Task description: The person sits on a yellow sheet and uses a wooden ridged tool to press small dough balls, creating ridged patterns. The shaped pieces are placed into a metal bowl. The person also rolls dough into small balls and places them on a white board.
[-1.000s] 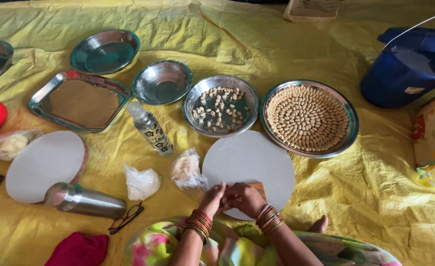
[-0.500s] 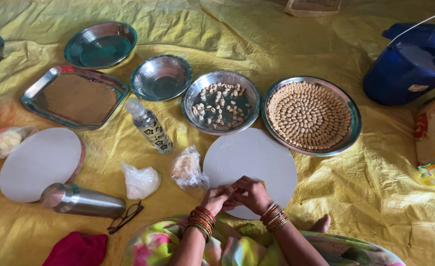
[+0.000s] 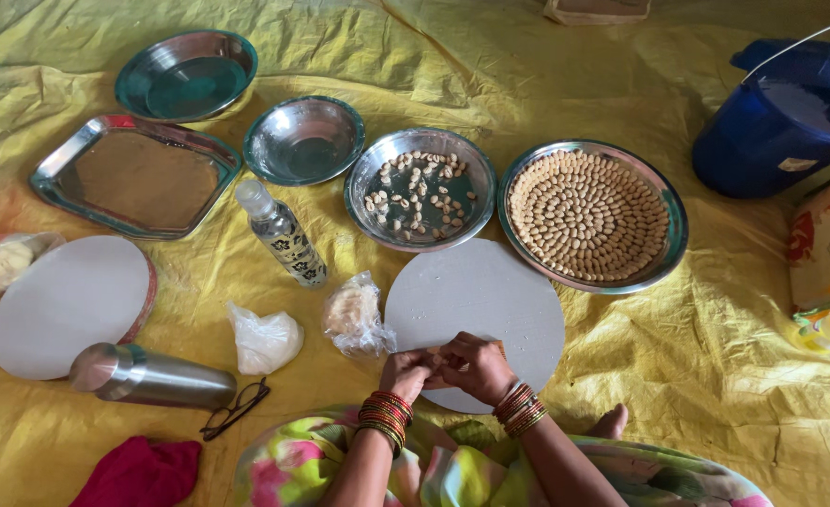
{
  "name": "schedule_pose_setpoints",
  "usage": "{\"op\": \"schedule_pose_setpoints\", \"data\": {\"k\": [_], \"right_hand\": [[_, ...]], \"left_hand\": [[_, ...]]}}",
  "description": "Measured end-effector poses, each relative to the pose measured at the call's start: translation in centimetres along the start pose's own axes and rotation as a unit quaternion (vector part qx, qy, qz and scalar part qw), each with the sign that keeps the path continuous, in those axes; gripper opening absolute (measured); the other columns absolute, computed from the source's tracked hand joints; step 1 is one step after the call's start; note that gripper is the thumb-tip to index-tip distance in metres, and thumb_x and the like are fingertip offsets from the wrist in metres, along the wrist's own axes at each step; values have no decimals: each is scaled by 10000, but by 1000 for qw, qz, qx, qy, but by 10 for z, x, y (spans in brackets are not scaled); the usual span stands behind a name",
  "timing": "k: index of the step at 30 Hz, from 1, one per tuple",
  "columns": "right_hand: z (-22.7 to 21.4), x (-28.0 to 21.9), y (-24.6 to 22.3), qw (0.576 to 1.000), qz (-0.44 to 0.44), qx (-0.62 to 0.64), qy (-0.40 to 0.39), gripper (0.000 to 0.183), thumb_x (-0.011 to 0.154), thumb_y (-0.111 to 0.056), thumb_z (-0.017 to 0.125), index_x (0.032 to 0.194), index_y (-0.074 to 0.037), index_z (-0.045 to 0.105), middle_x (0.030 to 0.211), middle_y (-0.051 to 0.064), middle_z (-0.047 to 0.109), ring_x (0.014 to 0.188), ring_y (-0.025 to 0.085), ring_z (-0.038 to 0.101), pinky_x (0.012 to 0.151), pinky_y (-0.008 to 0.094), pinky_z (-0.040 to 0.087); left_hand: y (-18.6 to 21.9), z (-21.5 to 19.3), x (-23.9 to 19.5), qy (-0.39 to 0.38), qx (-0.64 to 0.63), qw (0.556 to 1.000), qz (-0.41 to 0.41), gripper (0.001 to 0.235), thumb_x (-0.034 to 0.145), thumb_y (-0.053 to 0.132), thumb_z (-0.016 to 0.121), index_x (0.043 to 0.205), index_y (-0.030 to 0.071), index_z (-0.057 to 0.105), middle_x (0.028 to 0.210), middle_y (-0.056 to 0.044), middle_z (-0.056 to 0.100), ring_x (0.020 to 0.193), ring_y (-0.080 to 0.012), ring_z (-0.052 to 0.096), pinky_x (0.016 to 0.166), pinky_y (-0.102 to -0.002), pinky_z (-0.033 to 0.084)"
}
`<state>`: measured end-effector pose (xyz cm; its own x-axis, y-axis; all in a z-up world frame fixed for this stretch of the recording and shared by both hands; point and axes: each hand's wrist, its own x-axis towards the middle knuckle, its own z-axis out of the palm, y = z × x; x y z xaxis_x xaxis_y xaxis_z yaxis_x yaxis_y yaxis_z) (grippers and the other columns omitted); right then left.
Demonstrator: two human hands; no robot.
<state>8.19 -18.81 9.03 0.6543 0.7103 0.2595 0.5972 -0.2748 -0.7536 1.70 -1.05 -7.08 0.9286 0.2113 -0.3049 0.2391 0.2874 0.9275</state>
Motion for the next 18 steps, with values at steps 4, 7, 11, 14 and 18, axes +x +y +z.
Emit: {"op": "schedule_pose_setpoints", "data": {"k": [4, 7, 11, 14, 18], "right_hand": [[2, -1, 1, 999, 43, 18, -7, 228, 719, -150, 850, 898, -44, 755, 802, 60, 706, 675, 158, 722, 634, 296, 608], [1, -2, -1, 997, 70, 36, -7, 227, 704, -148, 867, 878, -45, 764, 752, 46, 709, 651, 130, 702, 623, 284, 597], [0, -1, 0, 993, 93, 75, -1, 246, 685, -131, 877, 872, -32, 752, 721, 32, 713, 639, 94, 675, 622, 270, 589], [1, -2, 4, 990, 115, 80, -1, 222, 723, -120, 868, 869, -17, 736, 712, 36, 693, 629, 96, 639, 604, 276, 569], [3, -6, 15, 984, 124, 127, -1, 202, 746, -65, 820, 909, -12, 713, 748, 34, 683, 671, 90, 624, 621, 276, 561]], "left_hand": [[-15, -5, 10, 9, 39, 999, 21, 89, 824, -48, 657, 826, -23, 742, 779, -42, 713, 689, -106, 621, 620, -287, 541], [-14, -5, 10, 12, 38, 999, 15, 164, 742, -106, 579, 794, -29, 715, 760, -32, 696, 664, -110, 605, 592, -297, 522], [8, 0, 1, 11, 72, 997, -22, 194, 735, -102, 562, 799, -23, 728, 731, -42, 688, 627, -118, 587, 571, -289, 501], [31, 5, -9, -12, 92, 996, -17, 211, 743, -86, 561, 828, -12, 740, 747, -31, 701, 646, -96, 594, 602, -260, 503], [55, 15, -18, -11, 66, 997, -43, 130, 779, -54, 607, 813, -7, 723, 718, -57, 673, 612, -116, 579, 572, -283, 482]]}}
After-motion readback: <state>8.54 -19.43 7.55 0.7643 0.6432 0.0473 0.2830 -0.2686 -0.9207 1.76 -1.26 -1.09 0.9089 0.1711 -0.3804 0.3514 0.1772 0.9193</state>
